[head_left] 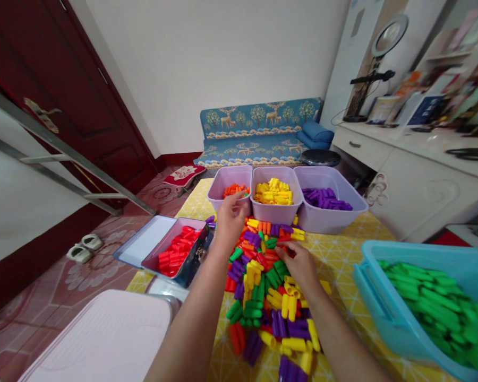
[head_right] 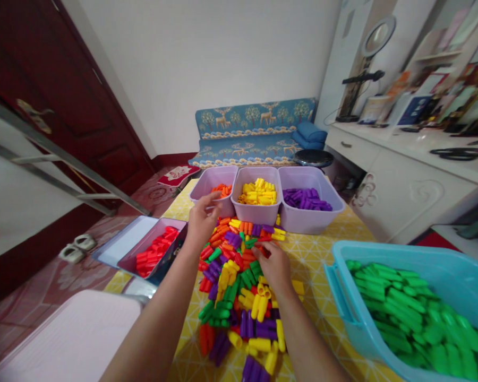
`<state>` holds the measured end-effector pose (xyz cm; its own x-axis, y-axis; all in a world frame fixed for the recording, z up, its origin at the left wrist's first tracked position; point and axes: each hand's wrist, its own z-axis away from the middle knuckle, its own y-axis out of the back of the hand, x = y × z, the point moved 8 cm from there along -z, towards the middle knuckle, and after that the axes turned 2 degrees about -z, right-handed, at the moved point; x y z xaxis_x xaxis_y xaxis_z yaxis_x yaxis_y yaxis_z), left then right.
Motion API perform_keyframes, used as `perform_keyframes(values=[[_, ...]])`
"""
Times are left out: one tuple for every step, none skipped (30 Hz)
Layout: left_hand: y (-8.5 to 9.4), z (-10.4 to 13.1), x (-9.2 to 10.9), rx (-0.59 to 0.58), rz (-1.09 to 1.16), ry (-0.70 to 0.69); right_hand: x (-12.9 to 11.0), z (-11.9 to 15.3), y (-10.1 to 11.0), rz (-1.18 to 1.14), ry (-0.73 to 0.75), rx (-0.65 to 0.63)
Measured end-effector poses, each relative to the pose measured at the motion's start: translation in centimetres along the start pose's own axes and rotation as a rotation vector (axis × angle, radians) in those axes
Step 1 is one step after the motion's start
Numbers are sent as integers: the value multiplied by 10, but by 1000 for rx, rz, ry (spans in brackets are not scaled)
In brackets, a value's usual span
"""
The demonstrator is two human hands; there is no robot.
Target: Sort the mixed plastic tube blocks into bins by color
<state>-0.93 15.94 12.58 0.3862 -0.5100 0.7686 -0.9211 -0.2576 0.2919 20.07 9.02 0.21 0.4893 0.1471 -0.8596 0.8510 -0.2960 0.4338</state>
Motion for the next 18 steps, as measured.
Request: perform_keyframes(values=[[-10,13,-1,-54,-47,-27,-1,0,0,-6,2,12],[-21,25,-4,-105,-98,-54,-2,1,1,-12,16,29],[-30,34,-8,-138,-149,-76,-5,1,3,-12,40,55],[-38,42,-12,-173,-199,-93,-8,1,6,-2,74,92],[-46,47,-18,-208,-252,-105,-11,1,10,20,111,137],[-52,50,-23,-235,-305,-111,-13,1,15,54,143,187],[-58,52,-27,-268,-356,-115,-14,1,20,95,166,231],[-62,53,-31,-304,-403,-119,-13,-1,25,137,178,263],[-65,54,-33,-341,-445,-125,-10,-3,28,176,179,277],[-68,56,-35,-380,-482,-131,-5,-7,30,206,168,269],[-71,58,-36,-412,-515,-133,1,-11,29,229,148,242],[-73,61,-36,-439,-544,-131,8,-14,28,248,124,205],[-74,63,-37,-458,-572,-123,15,-18,26,269,100,167],[-75,66,-38,-472,-598,-111,20,-20,24,293,83,136],[-77,68,-38,-484,-620,-102,24,-22,21,317,74,110],[-79,70,-37,-498,-637,-98,26,-22,18,335,71,87],[-82,72,-37,-515,-650,-102,27,-22,16,344,69,65],[-84,74,-36,-533,-658,-110,26,-22,13,343,67,40]])
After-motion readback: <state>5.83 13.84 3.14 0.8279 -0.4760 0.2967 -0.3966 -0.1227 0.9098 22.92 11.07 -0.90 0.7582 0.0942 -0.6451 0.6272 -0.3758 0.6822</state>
